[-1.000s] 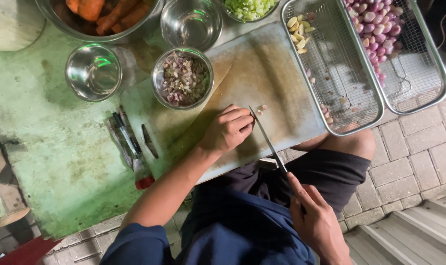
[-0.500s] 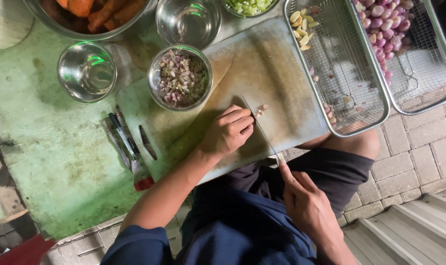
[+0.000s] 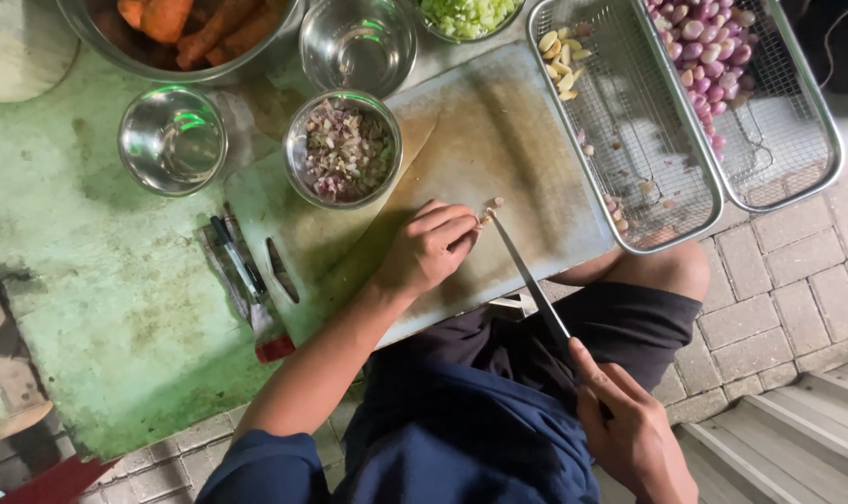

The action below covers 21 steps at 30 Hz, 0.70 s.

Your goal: The person is peeling the outer skin off shallots and then finely chopping them using a knife on a wooden cutting board.

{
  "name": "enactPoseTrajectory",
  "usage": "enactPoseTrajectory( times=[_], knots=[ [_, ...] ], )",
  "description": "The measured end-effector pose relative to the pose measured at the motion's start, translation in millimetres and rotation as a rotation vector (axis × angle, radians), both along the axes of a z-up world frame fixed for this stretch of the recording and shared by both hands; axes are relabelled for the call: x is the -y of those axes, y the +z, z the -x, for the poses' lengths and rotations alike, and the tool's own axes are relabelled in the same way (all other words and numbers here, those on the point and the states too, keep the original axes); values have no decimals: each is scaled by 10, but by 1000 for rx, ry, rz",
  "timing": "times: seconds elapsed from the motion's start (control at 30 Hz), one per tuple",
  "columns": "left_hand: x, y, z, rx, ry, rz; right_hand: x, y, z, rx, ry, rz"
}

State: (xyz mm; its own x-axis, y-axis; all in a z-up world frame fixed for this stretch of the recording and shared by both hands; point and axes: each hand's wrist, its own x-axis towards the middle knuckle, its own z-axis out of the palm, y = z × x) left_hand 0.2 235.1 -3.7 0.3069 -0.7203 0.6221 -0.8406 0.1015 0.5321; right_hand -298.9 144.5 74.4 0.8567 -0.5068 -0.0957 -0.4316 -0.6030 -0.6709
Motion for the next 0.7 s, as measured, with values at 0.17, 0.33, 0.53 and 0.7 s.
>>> enactPoseTrajectory(
  times=[0.17, 0.33, 0.53, 0.7],
  knots=[
    [-24, 16, -14, -17, 19, 14, -35, 8, -34, -55, -2, -21],
    [-12, 46, -38, 27, -1, 18, -44, -21, -134, -100, 5, -72],
    [5, 19, -29, 79, -28, 30, -27, -71, -163, -146, 35, -65],
    [19, 16, -35, 110, -11, -1, 0, -95, -226, -95, 83, -20]
  ],
)
